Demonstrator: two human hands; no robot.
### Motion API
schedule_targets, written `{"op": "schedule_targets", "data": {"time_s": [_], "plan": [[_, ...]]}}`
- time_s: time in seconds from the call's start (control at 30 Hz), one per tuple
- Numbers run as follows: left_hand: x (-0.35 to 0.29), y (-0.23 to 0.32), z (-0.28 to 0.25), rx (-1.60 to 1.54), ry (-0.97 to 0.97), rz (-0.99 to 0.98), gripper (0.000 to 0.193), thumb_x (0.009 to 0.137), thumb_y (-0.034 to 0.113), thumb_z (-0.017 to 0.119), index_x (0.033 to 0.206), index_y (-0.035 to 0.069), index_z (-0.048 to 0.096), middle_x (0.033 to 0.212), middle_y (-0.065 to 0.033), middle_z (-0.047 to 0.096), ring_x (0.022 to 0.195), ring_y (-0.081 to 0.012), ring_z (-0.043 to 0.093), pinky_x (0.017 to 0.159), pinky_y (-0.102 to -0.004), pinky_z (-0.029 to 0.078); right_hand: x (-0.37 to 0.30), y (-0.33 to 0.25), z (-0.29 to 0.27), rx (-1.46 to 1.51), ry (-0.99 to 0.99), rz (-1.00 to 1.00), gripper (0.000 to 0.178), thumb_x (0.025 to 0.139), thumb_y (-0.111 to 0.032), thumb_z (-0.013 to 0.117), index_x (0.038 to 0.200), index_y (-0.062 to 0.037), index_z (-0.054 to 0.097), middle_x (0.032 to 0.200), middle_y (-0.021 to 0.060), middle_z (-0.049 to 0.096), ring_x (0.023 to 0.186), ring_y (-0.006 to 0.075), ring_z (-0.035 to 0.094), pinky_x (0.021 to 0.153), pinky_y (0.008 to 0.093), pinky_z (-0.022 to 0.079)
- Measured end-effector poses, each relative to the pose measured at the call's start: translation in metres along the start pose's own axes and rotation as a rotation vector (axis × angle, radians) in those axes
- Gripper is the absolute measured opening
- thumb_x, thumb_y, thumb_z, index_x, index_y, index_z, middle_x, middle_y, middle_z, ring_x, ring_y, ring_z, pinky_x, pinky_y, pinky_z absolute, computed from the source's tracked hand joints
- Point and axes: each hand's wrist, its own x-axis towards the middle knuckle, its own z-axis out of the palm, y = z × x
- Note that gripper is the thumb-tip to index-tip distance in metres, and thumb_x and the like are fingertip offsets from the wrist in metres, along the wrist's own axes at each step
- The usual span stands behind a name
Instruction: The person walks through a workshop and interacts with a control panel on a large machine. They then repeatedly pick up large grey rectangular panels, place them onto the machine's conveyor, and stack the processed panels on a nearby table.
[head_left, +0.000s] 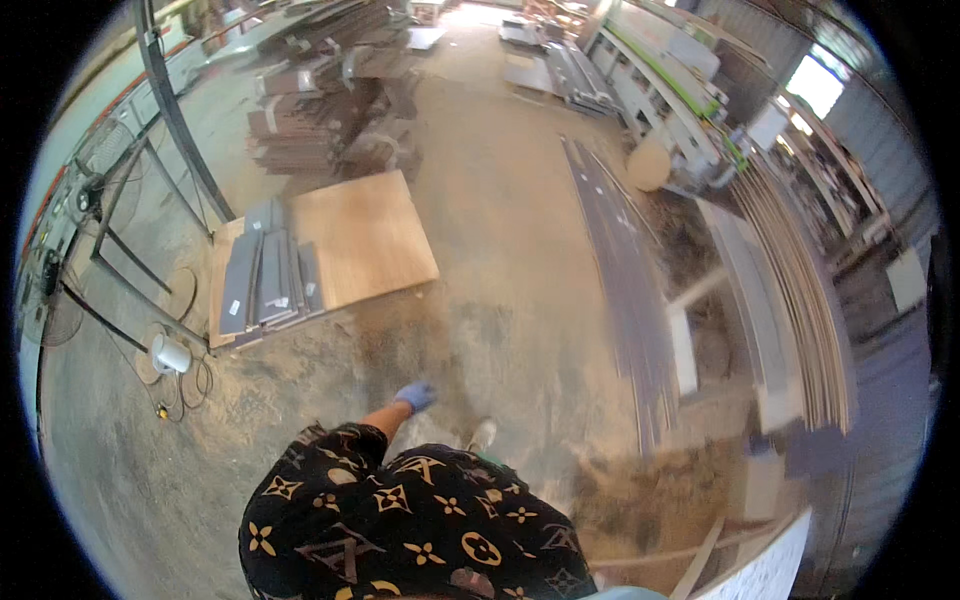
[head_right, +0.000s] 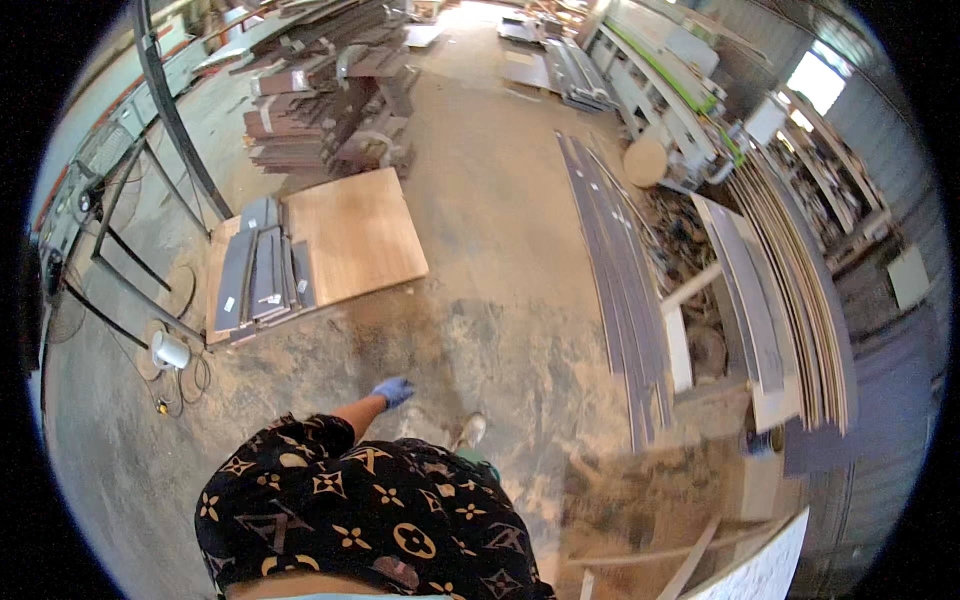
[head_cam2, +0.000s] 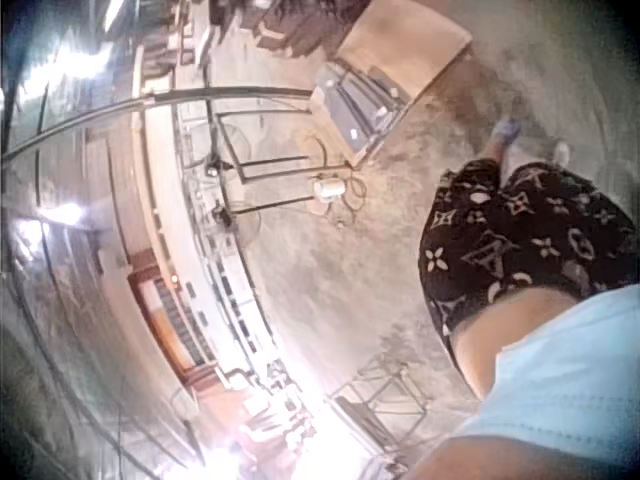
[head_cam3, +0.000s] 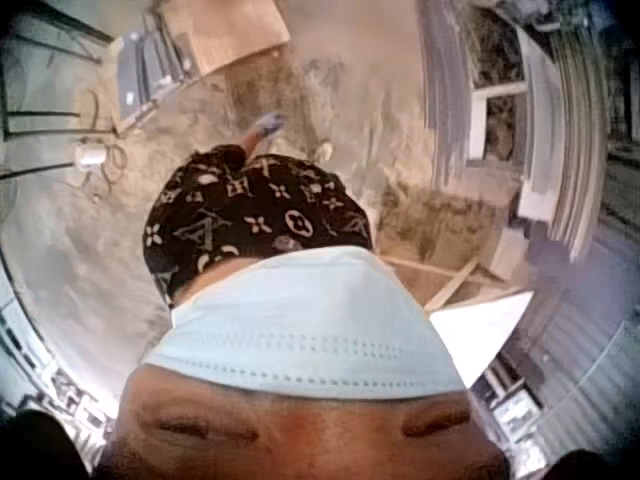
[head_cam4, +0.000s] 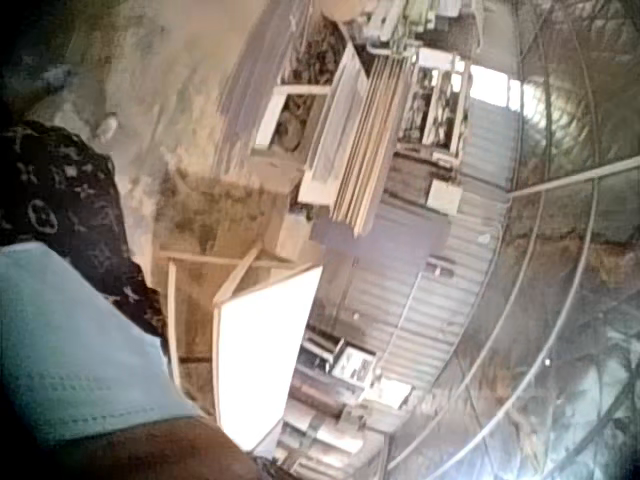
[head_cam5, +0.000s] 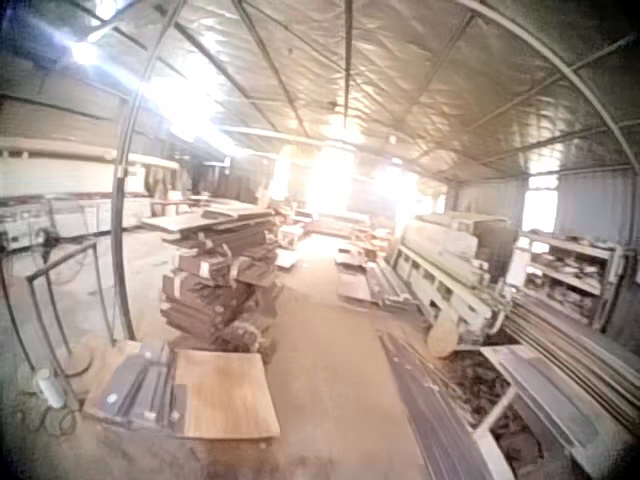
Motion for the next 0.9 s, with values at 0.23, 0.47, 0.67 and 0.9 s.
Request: {"op": "schedule_targets", "data": {"time_s": [0.23,0.47,0.67,0.9], "plan": [[0.067,-0.084,-0.012,-0.175,0.111,-0.462,0.049,0.078,0.041,0.046,0.115,0.007,0.05,0.116,-0.0163,0.051,0.108,-0.0324,0.047,0.09,-0.0391,0.037,0.245,-0.228,-0.271,0.152,0.212,-0.308,0.036,0.081,-0.029,0.047,0.101,-0.0012,0.057,0.101,0.0184,0.058,0.095,0.0301,0.054,0.08,0.0388,0.042],[0.144,-0.155,-0.055,-0.275,-0.018,-0.711,0.035,0.08,0.033,0.046,0.104,0.008,0.053,0.094,-0.0125,0.051,0.085,-0.0269,0.05,0.072,-0.0367,0.041,0.312,-0.523,-0.443,0.544,0.259,-0.493,0.042,0.079,-0.039,0.048,0.105,-0.0076,0.056,0.101,0.0177,0.058,0.095,0.0305,0.055,0.08,0.0376,0.042],[0.369,-0.043,-0.213,-0.237,-0.048,-0.467,0.022,0.08,0.027,0.049,0.088,0.008,0.056,0.069,-0.0043,0.047,0.064,-0.019,0.047,0.057,-0.0331,0.04,0.428,-0.505,-0.45,0.212,0.081,-0.285,0.043,0.08,-0.042,0.046,0.11,-0.0122,0.053,0.1,0.0158,0.058,0.09,0.0311,0.055,0.081,0.0386,0.041],[0.722,0.045,-0.456,-0.656,0.44,-0.189,0.029,0.079,0.022,0.054,0.098,0.002,0.058,0.089,-0.011,0.061,0.082,-0.0179,0.055,0.072,-0.0294,0.043,0.517,-0.44,-0.462,0.074,-0.079,0.068,0.04,0.082,-0.038,0.045,0.108,-0.0078,0.052,0.099,0.0152,0.057,0.09,0.0287,0.053,0.079,0.039,0.04]]}}
